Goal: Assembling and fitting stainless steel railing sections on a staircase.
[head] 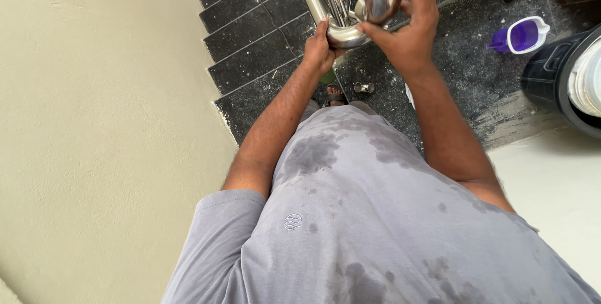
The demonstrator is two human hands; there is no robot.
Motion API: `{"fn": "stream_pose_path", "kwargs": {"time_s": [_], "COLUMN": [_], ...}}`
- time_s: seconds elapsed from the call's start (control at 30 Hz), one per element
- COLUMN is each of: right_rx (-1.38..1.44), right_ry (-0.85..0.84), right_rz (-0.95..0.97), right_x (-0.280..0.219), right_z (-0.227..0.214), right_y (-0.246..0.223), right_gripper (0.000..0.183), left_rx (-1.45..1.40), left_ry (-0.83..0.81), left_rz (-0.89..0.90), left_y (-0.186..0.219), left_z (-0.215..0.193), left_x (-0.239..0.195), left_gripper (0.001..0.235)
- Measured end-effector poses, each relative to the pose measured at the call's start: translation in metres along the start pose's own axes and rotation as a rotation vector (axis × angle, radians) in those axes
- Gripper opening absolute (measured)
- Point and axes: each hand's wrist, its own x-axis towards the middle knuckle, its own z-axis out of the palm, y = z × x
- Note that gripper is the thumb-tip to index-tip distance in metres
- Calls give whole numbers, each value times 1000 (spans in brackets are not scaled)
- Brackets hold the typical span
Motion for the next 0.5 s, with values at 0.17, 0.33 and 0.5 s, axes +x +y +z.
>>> {"fn": "stream_pose_path", "kwargs": {"time_s": [0.17, 0.33, 0.5], "right_rx": [-157, -205, -210], "right_ry": [68, 27, 48], "right_rz": [-135, -198, -188], "right_x": [8, 8, 11], "right_z": [2, 3, 4], "right_y": [9, 14, 10], "right_gripper": [99, 91, 90], "left_rx": [-19, 6, 16], "left_ry": [-50, -35, -18], "left_rz": [25, 25, 9], "left_y": [3, 5, 6], "left_z": [3, 3, 6], "left_x": [-4, -9, -10], "left_gripper": [66, 65, 66]}}
